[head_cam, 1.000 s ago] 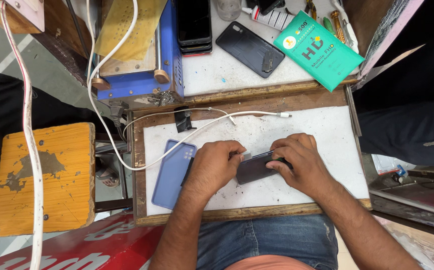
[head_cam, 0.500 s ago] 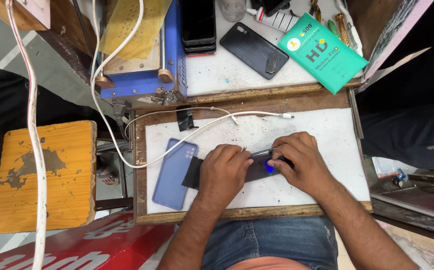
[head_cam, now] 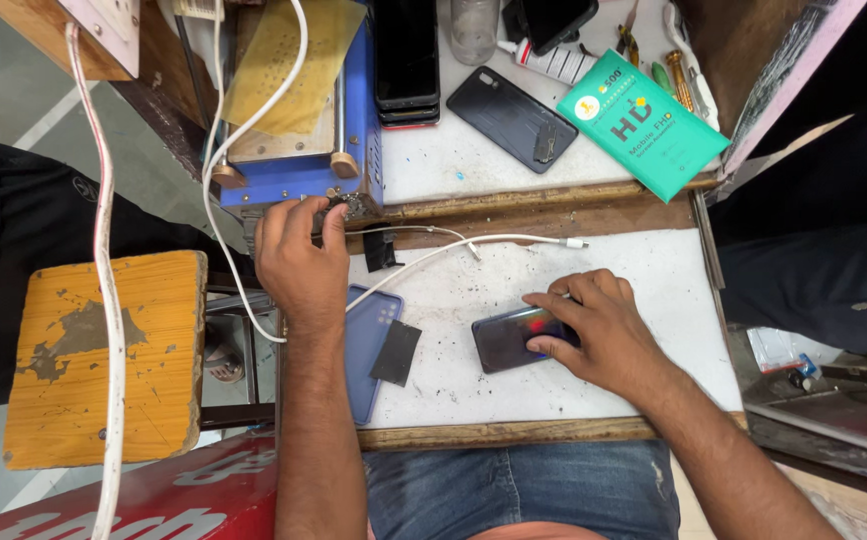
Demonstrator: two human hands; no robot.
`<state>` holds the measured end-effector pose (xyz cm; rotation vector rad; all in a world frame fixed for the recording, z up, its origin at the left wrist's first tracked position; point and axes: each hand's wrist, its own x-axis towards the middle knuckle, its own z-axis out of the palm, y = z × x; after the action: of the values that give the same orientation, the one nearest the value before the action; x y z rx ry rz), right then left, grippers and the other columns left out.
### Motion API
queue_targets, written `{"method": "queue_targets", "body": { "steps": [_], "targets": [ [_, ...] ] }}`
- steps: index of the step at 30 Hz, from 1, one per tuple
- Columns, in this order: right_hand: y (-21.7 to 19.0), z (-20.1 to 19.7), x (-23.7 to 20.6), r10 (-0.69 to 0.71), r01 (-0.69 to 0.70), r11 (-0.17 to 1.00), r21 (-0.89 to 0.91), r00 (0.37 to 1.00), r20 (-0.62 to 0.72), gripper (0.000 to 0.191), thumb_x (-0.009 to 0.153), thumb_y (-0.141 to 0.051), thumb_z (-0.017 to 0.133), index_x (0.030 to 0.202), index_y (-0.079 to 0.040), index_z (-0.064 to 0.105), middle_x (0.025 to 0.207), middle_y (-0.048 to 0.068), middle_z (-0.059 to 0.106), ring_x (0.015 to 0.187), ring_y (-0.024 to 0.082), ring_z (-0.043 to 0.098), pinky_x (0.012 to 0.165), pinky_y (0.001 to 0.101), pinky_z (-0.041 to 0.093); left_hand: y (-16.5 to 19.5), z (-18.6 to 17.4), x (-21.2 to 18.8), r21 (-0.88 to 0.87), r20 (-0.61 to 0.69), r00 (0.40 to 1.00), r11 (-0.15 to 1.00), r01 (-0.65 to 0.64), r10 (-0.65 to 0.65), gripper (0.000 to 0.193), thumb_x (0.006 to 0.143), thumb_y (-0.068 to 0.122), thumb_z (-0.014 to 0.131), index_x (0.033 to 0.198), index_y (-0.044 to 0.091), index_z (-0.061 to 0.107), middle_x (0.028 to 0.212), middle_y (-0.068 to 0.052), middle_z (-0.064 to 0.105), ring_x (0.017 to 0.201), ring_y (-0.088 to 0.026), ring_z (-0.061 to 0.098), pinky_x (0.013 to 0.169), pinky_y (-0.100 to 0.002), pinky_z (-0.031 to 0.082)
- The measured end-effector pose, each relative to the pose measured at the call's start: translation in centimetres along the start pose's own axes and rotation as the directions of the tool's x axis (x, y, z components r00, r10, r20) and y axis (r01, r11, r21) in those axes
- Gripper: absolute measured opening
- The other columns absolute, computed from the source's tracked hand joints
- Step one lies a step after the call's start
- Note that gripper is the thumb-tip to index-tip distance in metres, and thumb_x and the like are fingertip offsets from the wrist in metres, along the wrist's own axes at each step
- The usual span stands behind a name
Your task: The person handles a disassembled smartphone, aligns the screen assembly with the chassis, and connects a charging cable. They then use a small black card to press along the screen edges, likely to secure the display or remove bubbles. The phone remains on the workbench throughout.
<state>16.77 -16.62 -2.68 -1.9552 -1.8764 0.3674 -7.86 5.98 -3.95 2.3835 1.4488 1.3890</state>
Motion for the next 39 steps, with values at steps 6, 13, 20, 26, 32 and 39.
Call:
{"method": "queue_targets", "body": {
  "steps": [6,13,20,26,32,39],
  "targets": [
    [-0.7,-0.8,-0.7,-0.053,0.049,0.998,-0.049,0.995,-0.080,0.042,0.072,-0.037,0.084,0.109,-0.018,0.074,0.111,0.002,0.066,0.112,0.026,0.054,0.099,0.0474,0.036,4.8,-2.8,-3.2,-0.292,0.162,0.971,0.932,0.216,-0.174,0.025,0.099,0.001,0.066,0.123,0.002,0.073,0.104,-0.011,0.074,0.092,-0.027,0.074,0.078,-0.035,0.058],
    [-1.3,-0.1,-0.7,-0.044,0.039,0.994,-0.099,0.998,-0.052,0.040,0.078,-0.035,0.083,0.113,-0.019,0.073,0.100,-0.002,0.071,0.111,0.020,0.059,0.115,0.0579,0.025,10.0,-4.8,-8.7,-0.482,0.434,0.887,0.872,0.080,0.159,0.028,0.084,-0.007,0.070,0.108,0.006,0.076,0.102,-0.009,0.073,0.092,-0.025,0.073,0.078,-0.034,0.060],
    [-1.0,1.3,-1.1,-0.050,0.037,0.992,-0.117,0.992,-0.114,0.041,0.079,-0.037,0.081,0.116,-0.021,0.073,0.103,-0.002,0.070,0.112,0.021,0.058,0.115,0.0555,0.028,11.1,-3.9,-9.3,-0.452,0.446,0.870,0.892,0.013,0.213,0.035,0.080,-0.009,0.072,0.112,0.005,0.075,0.096,-0.009,0.068,0.087,-0.026,0.070,0.075,-0.036,0.059],
    [-0.3,1.8,-1.1,-0.077,0.063,0.992,-0.108,0.989,-0.126,0.042,0.080,-0.037,0.081,0.118,-0.021,0.073,0.104,-0.001,0.070,0.110,0.021,0.058,0.113,0.0545,0.029,10.9,-3.2,-10.0,-0.432,0.395,0.877,0.898,-0.084,0.272,0.032,0.083,-0.006,0.073,0.113,0.005,0.075,0.097,-0.010,0.068,0.087,-0.024,0.070,0.073,-0.036,0.060],
    [-0.2,2.0,-1.0,-0.079,0.066,0.992,-0.103,0.988,-0.131,0.042,0.079,-0.036,0.081,0.118,-0.021,0.074,0.105,-0.002,0.070,0.108,0.020,0.058,0.109,0.0530,0.030,11.0,-2.6,-10.1,-0.408,0.339,0.887,0.898,-0.163,0.315,0.029,0.084,-0.003,0.075,0.112,0.005,0.077,0.093,-0.008,0.066,0.082,-0.022,0.070,0.068,-0.033,0.059],
    [-0.2,2.4,-1.2,-0.113,0.094,0.990,-0.105,0.975,-0.190,0.038,0.082,-0.033,0.082,0.117,-0.020,0.074,0.106,-0.004,0.070,0.104,0.019,0.056,0.099,0.0476,0.030,11.4,-2.6,-9.9,-0.408,0.297,0.895,0.892,-0.195,0.332,0.023,0.086,-0.002,0.076,0.108,0.003,0.076,0.087,-0.007,0.063,0.077,-0.022,0.067,0.063,-0.034,0.056]
  ]
}}
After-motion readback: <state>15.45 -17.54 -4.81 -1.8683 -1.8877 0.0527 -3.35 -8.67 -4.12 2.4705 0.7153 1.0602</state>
